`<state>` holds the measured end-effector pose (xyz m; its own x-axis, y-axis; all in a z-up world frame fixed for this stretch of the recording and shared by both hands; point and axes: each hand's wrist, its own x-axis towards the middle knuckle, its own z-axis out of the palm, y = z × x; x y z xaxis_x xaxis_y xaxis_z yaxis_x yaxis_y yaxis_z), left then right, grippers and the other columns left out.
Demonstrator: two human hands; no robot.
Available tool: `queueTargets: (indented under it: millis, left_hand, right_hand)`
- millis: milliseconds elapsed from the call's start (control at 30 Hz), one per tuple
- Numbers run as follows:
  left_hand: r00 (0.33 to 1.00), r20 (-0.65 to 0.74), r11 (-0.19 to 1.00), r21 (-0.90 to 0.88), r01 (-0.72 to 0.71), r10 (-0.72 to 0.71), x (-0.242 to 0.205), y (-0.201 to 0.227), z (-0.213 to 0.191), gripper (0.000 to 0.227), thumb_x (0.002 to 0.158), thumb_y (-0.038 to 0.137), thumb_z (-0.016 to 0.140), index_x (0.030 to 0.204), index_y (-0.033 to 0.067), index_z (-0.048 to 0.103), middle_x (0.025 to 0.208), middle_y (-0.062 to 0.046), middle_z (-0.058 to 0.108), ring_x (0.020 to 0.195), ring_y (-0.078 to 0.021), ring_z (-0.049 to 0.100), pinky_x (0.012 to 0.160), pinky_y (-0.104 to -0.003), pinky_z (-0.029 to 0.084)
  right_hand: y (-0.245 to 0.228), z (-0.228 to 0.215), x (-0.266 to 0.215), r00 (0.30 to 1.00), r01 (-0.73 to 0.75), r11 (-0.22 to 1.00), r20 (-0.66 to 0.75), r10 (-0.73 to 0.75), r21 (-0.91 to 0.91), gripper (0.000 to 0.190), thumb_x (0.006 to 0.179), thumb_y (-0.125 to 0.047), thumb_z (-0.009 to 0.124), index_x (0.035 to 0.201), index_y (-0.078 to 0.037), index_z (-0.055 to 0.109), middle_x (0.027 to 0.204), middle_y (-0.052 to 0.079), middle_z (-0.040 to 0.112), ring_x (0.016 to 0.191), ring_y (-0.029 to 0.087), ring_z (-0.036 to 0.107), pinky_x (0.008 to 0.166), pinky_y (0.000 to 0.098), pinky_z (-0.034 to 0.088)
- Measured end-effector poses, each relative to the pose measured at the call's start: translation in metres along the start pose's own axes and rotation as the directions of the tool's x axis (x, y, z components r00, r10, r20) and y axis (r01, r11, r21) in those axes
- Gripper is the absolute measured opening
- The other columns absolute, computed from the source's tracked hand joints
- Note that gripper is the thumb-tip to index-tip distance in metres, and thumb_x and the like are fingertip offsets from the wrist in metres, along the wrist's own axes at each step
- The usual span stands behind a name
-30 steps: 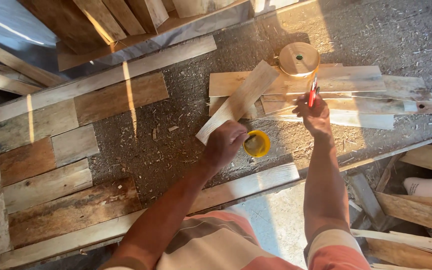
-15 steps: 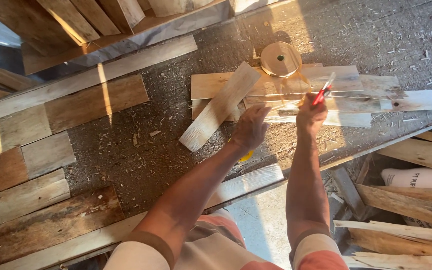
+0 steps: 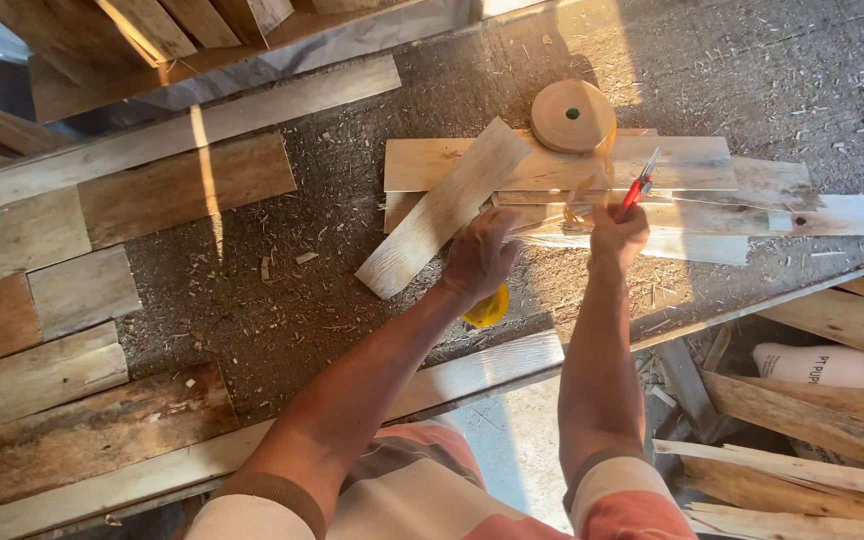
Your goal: Applying glue and arranging thin wood planks onto a wooden frame to create a surface.
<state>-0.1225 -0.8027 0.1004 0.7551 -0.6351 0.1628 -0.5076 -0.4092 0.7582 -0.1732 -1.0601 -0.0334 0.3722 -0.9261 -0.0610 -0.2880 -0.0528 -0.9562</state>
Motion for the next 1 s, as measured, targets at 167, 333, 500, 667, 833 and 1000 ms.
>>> queueTargets:
  millis: [167,333,500,667,833,1000]
  left_hand:
    - [0.999,0.003,0.999,-0.004,-0.052,0.052,0.014,0.013,0.006,0.027,0.098,0.008,0.063,0.125,0.0064,0.067,0.130,-0.016,0.070,0.117,-0.0305,0.070,0.101,-0.038,0.060]
    - [0.970,-0.021,0.970,0.015,-0.243,0.244,0.032,0.017,0.016,0.032,0.101,0.005,0.054,0.130,0.0054,0.067,0.135,-0.017,0.068,0.129,-0.0347,0.062,0.111,-0.045,0.051]
    - [0.968,0.114,0.953,0.183,-0.241,0.223,0.036,0.043,-0.021,0.020,0.091,0.017,0.064,0.107,0.0086,0.074,0.106,-0.011,0.073,0.117,-0.0297,0.064,0.119,-0.060,0.030]
    - [0.964,0.109,0.939,0.221,-0.263,0.244,0.023,0.021,-0.017,0.012,0.091,0.015,0.065,0.082,0.0129,0.073,0.089,-0.010,0.073,0.099,-0.0290,0.071,0.111,-0.055,0.041]
    - [0.980,0.200,0.981,0.187,-0.057,0.019,0.022,0.013,0.002,0.010,0.094,0.014,0.063,0.089,0.0091,0.070,0.091,-0.011,0.071,0.089,-0.0299,0.073,0.077,-0.048,0.057]
    - [0.976,0.139,0.943,-0.266,0.200,-0.168,0.039,-0.010,0.026,0.009,0.087,0.007,0.071,0.093,0.0058,0.065,0.089,-0.011,0.074,0.080,-0.0247,0.074,0.065,-0.041,0.059]
  right_hand:
    - [-0.049,-0.002,-0.055,0.971,-0.106,0.957,0.238,0.040,0.271,0.016,0.089,0.000,0.078,0.096,-0.001,0.064,0.080,0.012,0.071,0.062,0.018,0.065,0.050,0.0276,0.051]
    - [-0.111,-0.004,-0.095,0.939,-0.215,0.972,0.295,0.180,0.091,0.020,0.084,-0.001,0.080,0.094,-0.003,0.063,0.077,0.008,0.069,0.059,0.015,0.066,0.046,0.0254,0.051]
    - [-0.120,-0.014,-0.112,0.925,-0.160,0.969,0.371,0.082,0.186,0.016,0.090,-0.005,0.079,0.094,-0.004,0.064,0.078,0.008,0.070,0.060,0.012,0.067,0.046,0.0251,0.052]
    - [-0.114,-0.018,-0.112,0.918,-0.190,0.946,0.390,0.076,0.262,0.017,0.091,-0.002,0.079,0.097,-0.005,0.064,0.076,0.007,0.068,0.057,0.011,0.061,0.047,0.0228,0.046]
    - [-0.100,-0.011,-0.111,0.916,-0.182,0.931,0.399,0.043,0.316,0.018,0.091,-0.001,0.080,0.097,-0.006,0.063,0.078,0.005,0.069,0.058,0.010,0.060,0.047,0.0233,0.045]
    - [-0.057,-0.024,-0.098,0.881,0.150,0.864,0.332,-0.337,0.480,0.017,0.108,0.004,0.076,0.119,0.002,0.063,0.099,0.007,0.068,0.085,0.014,0.066,0.082,0.0260,0.060]
